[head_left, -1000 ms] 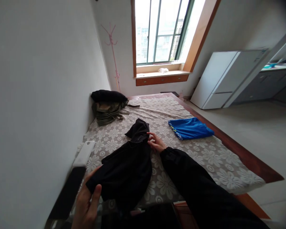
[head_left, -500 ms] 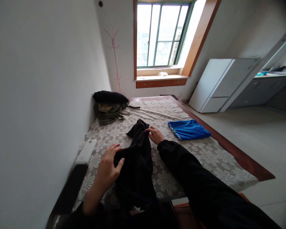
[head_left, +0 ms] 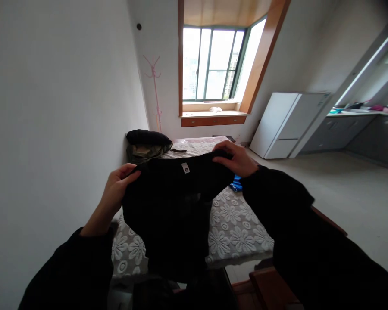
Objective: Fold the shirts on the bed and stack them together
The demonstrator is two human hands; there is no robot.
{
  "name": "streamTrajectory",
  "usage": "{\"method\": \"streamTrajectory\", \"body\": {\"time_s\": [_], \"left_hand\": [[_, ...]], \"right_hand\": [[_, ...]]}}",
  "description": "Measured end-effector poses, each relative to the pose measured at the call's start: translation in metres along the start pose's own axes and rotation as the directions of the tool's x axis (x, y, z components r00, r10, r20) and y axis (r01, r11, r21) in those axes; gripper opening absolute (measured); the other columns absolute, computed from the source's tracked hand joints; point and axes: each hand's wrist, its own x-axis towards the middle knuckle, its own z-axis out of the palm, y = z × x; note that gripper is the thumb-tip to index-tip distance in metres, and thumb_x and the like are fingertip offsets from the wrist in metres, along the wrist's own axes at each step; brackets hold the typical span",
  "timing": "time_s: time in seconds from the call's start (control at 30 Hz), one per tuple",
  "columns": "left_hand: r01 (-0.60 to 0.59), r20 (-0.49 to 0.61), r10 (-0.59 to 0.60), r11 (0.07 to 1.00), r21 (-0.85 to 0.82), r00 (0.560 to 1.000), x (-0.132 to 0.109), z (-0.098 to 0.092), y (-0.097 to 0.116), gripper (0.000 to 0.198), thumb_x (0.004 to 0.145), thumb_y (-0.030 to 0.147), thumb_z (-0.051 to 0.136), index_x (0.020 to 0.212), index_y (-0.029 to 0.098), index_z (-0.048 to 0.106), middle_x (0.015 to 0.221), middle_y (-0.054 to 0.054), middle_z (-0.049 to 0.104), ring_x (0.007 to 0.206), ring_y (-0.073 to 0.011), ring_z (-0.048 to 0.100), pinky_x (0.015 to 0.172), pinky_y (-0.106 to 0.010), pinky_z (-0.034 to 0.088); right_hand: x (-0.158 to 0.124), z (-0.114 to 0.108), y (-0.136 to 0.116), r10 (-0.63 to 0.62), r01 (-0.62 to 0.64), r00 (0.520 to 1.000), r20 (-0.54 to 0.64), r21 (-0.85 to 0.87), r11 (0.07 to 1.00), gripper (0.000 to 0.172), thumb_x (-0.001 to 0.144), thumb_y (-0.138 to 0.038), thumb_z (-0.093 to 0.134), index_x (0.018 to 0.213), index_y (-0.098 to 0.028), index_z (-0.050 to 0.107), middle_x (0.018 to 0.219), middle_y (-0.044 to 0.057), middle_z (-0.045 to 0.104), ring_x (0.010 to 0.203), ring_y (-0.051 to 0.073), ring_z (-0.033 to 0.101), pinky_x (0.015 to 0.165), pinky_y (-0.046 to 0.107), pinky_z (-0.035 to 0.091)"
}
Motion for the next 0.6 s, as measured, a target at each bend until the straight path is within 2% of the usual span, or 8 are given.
{"method": "streamTrajectory", "body": {"time_s": [0.1,0.2,0.27,0.37,0.43,0.5,0.53,0.6], "left_hand": [[-0.004,-0.008,0.004,1.000,0.026,1.000,-0.007,-0.006,0.036,0.042,0.059,0.038,0.091,0.090,0.017,0.071,0.071,0.002,0.071,0.058,-0.0124,0.059,0.052,-0.021,0.042],[-0.087,0.001,0.089,0.974,0.211,0.996,-0.013,-0.010,0.058,0.043,0.063,0.040,0.090,0.093,0.014,0.074,0.075,0.000,0.073,0.062,-0.0134,0.060,0.056,-0.023,0.043],[-0.226,0.009,0.241,0.896,0.383,0.970,-0.018,-0.007,0.069,0.041,0.069,0.041,0.088,0.095,0.012,0.077,0.077,0.000,0.074,0.066,-0.0134,0.060,0.060,-0.024,0.043],[-0.407,0.006,0.488,0.720,0.562,0.873,-0.030,0.002,0.085,0.035,0.079,0.041,0.082,0.098,0.012,0.079,0.078,0.000,0.074,0.071,-0.0134,0.060,0.065,-0.026,0.043],[-0.468,-0.002,0.598,0.629,0.621,0.802,-0.042,0.006,0.096,0.031,0.084,0.041,0.078,0.098,0.014,0.080,0.080,0.001,0.073,0.073,-0.0136,0.061,0.070,-0.027,0.044],[-0.498,-0.009,0.677,0.550,0.670,0.736,-0.059,0.005,0.105,0.026,0.085,0.041,0.076,0.096,0.017,0.080,0.083,0.001,0.072,0.077,-0.0138,0.061,0.073,-0.028,0.045],[-0.498,-0.012,0.680,0.549,0.671,0.733,-0.070,0.001,0.108,0.025,0.084,0.041,0.076,0.095,0.019,0.080,0.084,0.001,0.071,0.077,-0.0139,0.060,0.072,-0.027,0.045],[-0.476,-0.019,0.584,0.680,0.558,0.812,-0.092,-0.014,0.110,0.026,0.082,0.043,0.078,0.095,0.020,0.079,0.084,0.001,0.071,0.076,-0.0145,0.061,0.067,-0.026,0.046]], "right_hand": [[0.001,-0.041,-0.028,-0.114,0.141,0.983,0.142,-0.199,0.970,0.025,0.088,-0.039,0.071,0.109,-0.023,0.069,0.096,0.004,0.071,0.086,0.021,0.065,0.078,0.033,0.050],[-0.005,-0.068,-0.035,-0.147,0.200,0.970,0.196,-0.292,0.935,0.014,0.092,-0.035,0.065,0.095,-0.022,0.072,0.084,0.003,0.068,0.075,0.018,0.062,0.070,0.031,0.048],[-0.011,-0.077,-0.036,-0.146,0.180,0.981,0.125,-0.328,0.927,0.012,0.091,-0.031,0.064,0.089,-0.022,0.072,0.081,0.003,0.067,0.072,0.017,0.061,0.068,0.031,0.047],[-0.018,-0.085,-0.047,-0.104,0.060,0.987,-0.122,-0.320,0.945,0.009,0.090,-0.025,0.064,0.090,-0.020,0.072,0.083,0.002,0.069,0.075,0.018,0.062,0.069,0.032,0.049],[-0.023,-0.091,-0.063,-0.038,-0.022,0.961,-0.273,-0.213,0.977,0.009,0.090,-0.025,0.065,0.093,-0.020,0.072,0.083,0.002,0.070,0.075,0.017,0.063,0.068,0.031,0.051],[-0.030,-0.099,-0.087,0.014,-0.045,0.941,-0.337,-0.082,0.996,0.009,0.091,-0.028,0.068,0.094,-0.020,0.072,0.084,0.002,0.070,0.072,0.016,0.063,0.064,0.030,0.051],[-0.036,-0.104,-0.100,0.028,-0.042,0.938,-0.344,-0.032,0.999,0.011,0.091,-0.030,0.070,0.094,-0.020,0.072,0.084,0.002,0.070,0.071,0.015,0.063,0.062,0.030,0.051],[-0.055,-0.118,-0.128,0.054,-0.047,0.946,-0.319,0.029,0.998,0.015,0.091,-0.037,0.073,0.096,-0.023,0.073,0.082,0.002,0.070,0.066,0.015,0.063,0.055,0.029,0.050]]}}
